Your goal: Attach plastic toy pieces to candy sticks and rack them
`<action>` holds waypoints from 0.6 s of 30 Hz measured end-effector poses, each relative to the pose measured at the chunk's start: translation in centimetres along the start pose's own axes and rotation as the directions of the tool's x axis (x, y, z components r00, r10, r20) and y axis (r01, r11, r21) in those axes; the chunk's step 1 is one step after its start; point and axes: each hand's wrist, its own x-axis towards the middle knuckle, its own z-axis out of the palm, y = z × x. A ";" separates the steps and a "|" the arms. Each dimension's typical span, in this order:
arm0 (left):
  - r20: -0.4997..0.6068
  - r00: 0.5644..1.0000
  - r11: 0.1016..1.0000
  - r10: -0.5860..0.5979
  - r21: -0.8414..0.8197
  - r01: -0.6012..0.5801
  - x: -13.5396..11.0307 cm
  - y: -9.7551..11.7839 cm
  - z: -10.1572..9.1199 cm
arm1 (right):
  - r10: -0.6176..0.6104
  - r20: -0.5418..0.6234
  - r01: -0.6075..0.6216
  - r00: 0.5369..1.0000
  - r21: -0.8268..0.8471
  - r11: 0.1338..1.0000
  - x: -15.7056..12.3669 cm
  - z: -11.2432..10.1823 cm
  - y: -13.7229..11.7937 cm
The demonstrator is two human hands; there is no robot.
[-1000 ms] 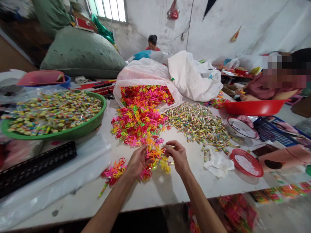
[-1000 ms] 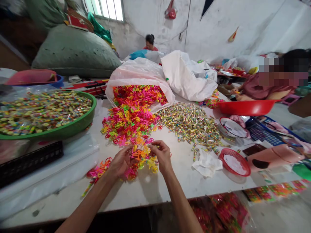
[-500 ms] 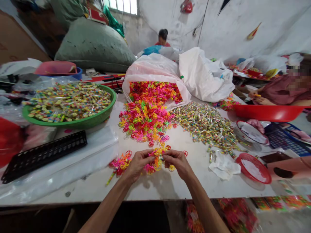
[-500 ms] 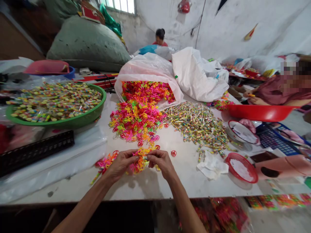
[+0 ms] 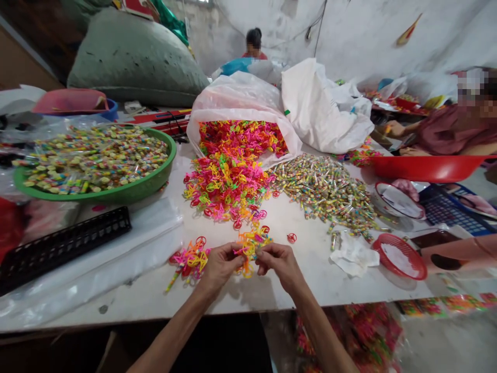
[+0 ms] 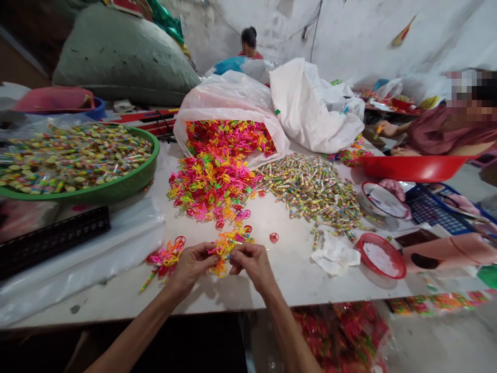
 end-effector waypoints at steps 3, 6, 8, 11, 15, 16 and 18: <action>-0.065 0.998 0.999 -0.004 0.037 0.007 -0.2 -0.1 -0.7 | -0.084 -0.090 0.074 0.992 -0.104 0.992 -0.3 1.0 0.5; 0.046 0.994 0.993 -0.095 -0.062 0.098 -0.3 0.6 -1.4 | 0.007 0.010 -0.008 1.000 0.087 0.996 0.2 1.3 0.9; 0.105 0.986 0.983 -0.129 -0.120 0.141 -0.4 1.2 -1.7 | 0.052 0.101 -0.071 0.994 0.201 0.977 0.7 1.0 1.1; 0.124 0.982 0.975 -0.145 -0.150 0.163 -0.5 1.6 -1.6 | 0.084 0.150 -0.121 0.985 0.253 0.960 1.2 0.7 1.1; 0.057 0.992 0.988 -0.114 -0.100 0.120 -0.4 1.2 -1.2 | 0.044 0.077 -0.055 0.996 0.149 0.987 0.9 1.4 0.9; 0.014 0.995 0.992 -0.104 -0.065 0.104 -0.4 1.0 -1.2 | 0.009 0.028 -0.011 1.000 0.078 0.997 0.7 1.8 1.0; -0.047 0.994 0.995 -0.098 0.021 0.099 -0.4 0.8 -1.4 | -0.039 -0.040 0.037 0.998 -0.054 0.998 0.1 2.6 1.2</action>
